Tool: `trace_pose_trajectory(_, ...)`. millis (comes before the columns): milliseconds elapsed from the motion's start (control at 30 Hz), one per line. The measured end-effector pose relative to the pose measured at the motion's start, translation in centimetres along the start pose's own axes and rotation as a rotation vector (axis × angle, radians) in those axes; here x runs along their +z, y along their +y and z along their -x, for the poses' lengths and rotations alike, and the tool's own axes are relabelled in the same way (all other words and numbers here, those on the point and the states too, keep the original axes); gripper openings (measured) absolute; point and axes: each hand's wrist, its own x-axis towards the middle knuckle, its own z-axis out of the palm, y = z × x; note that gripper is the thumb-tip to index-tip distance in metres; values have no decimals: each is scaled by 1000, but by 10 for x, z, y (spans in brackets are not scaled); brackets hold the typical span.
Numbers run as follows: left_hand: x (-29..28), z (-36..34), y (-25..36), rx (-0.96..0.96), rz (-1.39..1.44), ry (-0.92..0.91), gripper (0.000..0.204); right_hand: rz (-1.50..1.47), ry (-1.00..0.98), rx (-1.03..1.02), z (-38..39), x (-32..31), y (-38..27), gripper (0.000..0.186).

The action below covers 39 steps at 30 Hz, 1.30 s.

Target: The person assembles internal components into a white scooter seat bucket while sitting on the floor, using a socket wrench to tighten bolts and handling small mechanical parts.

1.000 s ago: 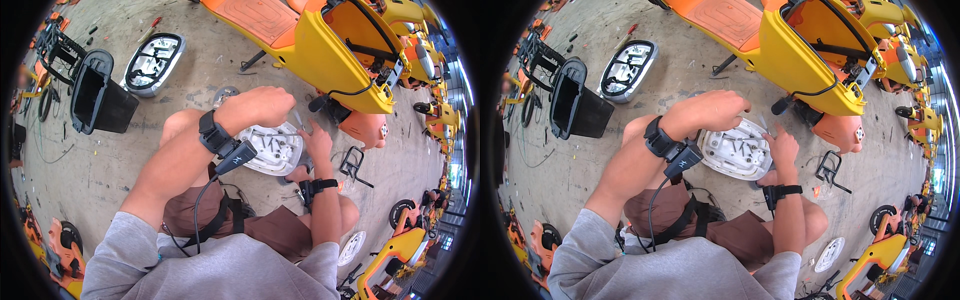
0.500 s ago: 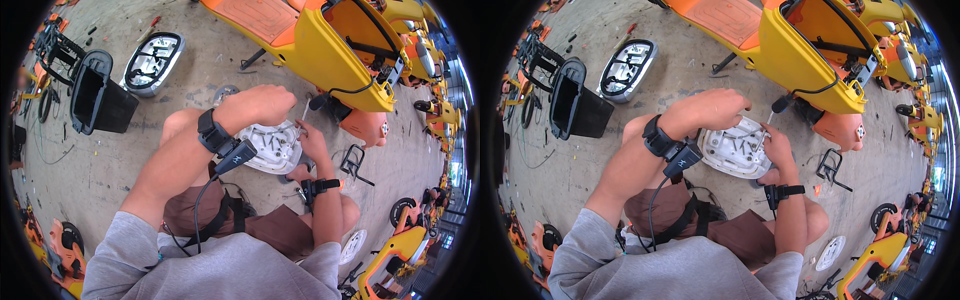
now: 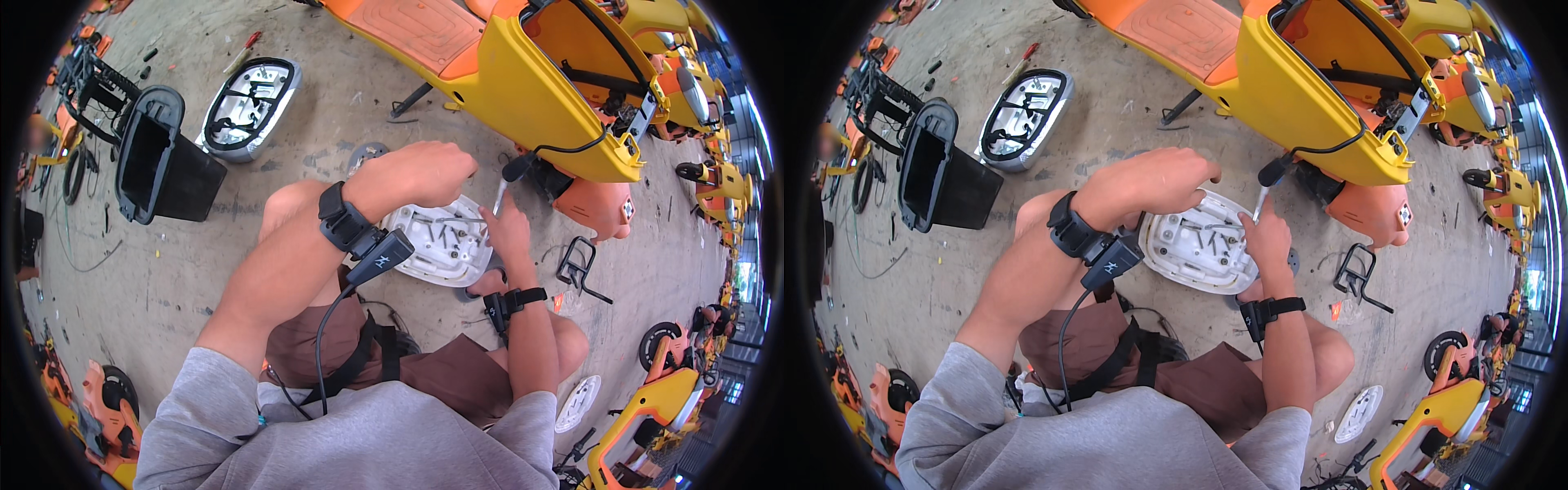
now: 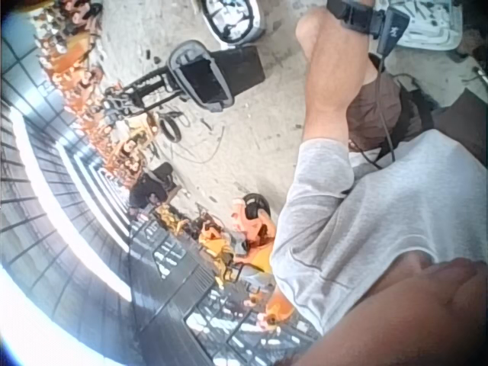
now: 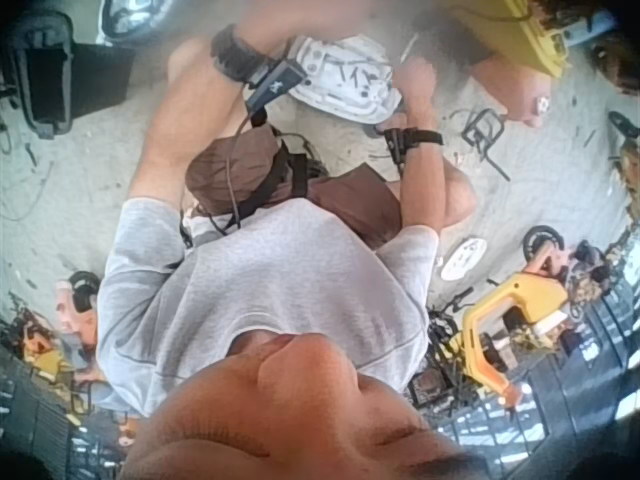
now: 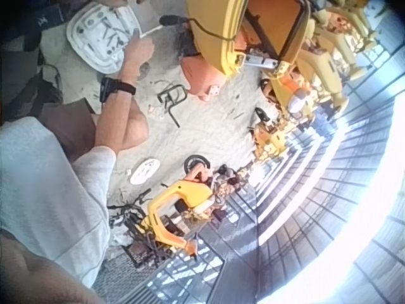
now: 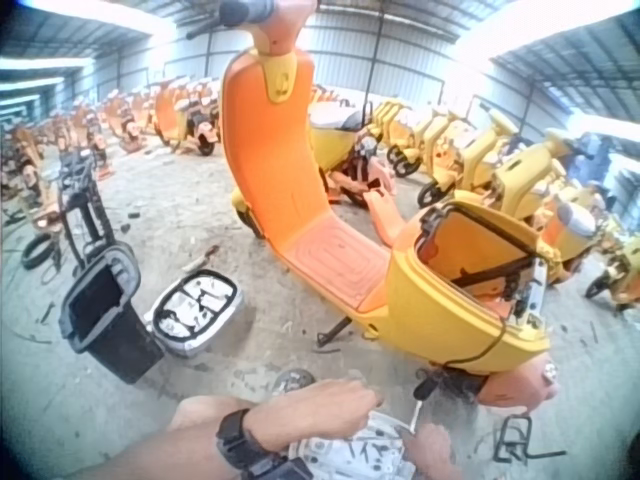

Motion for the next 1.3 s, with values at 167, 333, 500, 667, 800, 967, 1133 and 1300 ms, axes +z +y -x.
trace_pose_trajectory(167, 0, 0, -1, 6, 3, 10, 25, -298, 1, 56, 4, 2, 0, 39)
trace_pose_trajectory(333, -1, -1, 2, 9, 0, -1, 25, -229, 62, -311, -6, 17, 31, 33)
trace_pose_trajectory(500, 0, 1, -1, 10, 0, 10, 27, 80, 174, -495, 2, 2, 23, 35)
trace_pose_trajectory(667, -1, 0, 1, 17, 3, 7, 29, 247, 280, -669, -1, -2, 22, 43)
trace_pose_trajectory(800, -1, -2, 2, 6, 9, -2, 29, -14, -11, -73, 2, 4, 1, 48)
trace_pose_trajectory(967, -5, 2, 0, -13, -8, -26, 30, -373, -54, 95, 7, -1, -18, 40)
trace_pose_trajectory(1133, 4, -4, -4, 62, -75, -13, 31, -359, 52, -341, -1, 18, 21, 29)
trace_pose_trajectory(1300, 8, -2, -6, 55, -76, 20, 20, -96, 101, -491, 4, 12, 21, 33)
